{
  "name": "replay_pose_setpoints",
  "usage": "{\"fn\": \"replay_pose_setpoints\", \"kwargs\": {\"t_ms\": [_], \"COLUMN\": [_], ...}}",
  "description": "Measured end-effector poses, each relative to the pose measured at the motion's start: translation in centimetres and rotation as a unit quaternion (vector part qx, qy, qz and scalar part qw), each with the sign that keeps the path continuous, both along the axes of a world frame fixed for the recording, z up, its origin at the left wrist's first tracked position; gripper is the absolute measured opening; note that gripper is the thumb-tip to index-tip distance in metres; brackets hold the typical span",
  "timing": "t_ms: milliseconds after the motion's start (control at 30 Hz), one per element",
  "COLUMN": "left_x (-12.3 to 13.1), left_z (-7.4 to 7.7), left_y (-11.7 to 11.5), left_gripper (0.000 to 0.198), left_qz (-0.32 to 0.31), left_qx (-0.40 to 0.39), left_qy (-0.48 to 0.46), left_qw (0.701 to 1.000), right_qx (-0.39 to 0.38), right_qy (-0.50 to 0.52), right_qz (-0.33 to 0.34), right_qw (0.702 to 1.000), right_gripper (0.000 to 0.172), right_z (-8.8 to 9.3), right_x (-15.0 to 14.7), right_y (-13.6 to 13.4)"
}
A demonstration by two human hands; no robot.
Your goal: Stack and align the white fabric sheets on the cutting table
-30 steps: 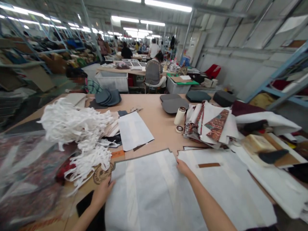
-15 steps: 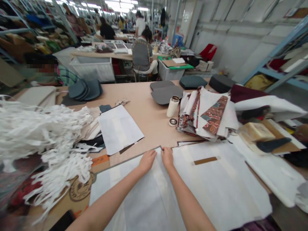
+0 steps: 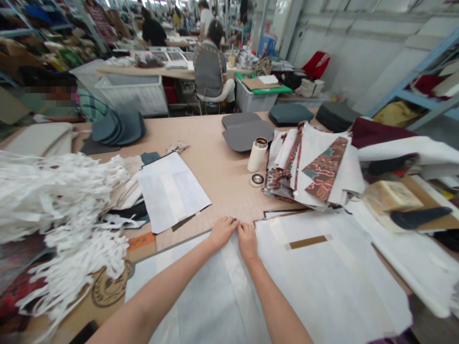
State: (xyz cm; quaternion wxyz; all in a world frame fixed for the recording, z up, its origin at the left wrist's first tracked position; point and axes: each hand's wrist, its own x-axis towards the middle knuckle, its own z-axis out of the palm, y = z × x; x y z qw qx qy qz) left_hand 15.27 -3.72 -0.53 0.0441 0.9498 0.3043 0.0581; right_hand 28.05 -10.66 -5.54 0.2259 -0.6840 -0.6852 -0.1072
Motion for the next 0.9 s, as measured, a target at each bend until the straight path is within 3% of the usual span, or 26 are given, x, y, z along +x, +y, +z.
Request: {"fn": "replay_pose_setpoints", "kwargs": {"t_ms": [400, 567, 667, 900], "left_x": [0.8, 1.0, 0.6, 0.6], "left_z": [0.1, 0.2, 0.1, -0.2], "left_y": [-0.2, 0.2, 0.4, 1.5], "left_gripper": [0.027, 0.026, 0.026, 0.025], "left_qz": [0.007, -0.047, -0.067, -0.033], "left_qx": [0.026, 0.054, 0.027, -0.061], "left_qy": [0.031, 0.023, 0.01, -0.015], "left_qw": [0.999, 0.997, 0.997, 0.997], "right_qx": [-0.016, -0.015, -0.027, -0.037], "right_qy": [-0.012, 0.011, 0.008, 0.002], "right_qz": [0.005, -0.029, 0.007, 0.029], "right_qw": [1.0, 0.999, 1.0, 0.999], "right_gripper": [0.032, 0.031, 0.029, 0.028], "right_z": [0.6, 0.5, 0.5, 0.8], "right_x": [0.2, 1.9, 2.6, 2.5], "right_y": [-0.1, -1.2, -1.9, -2.3]}}
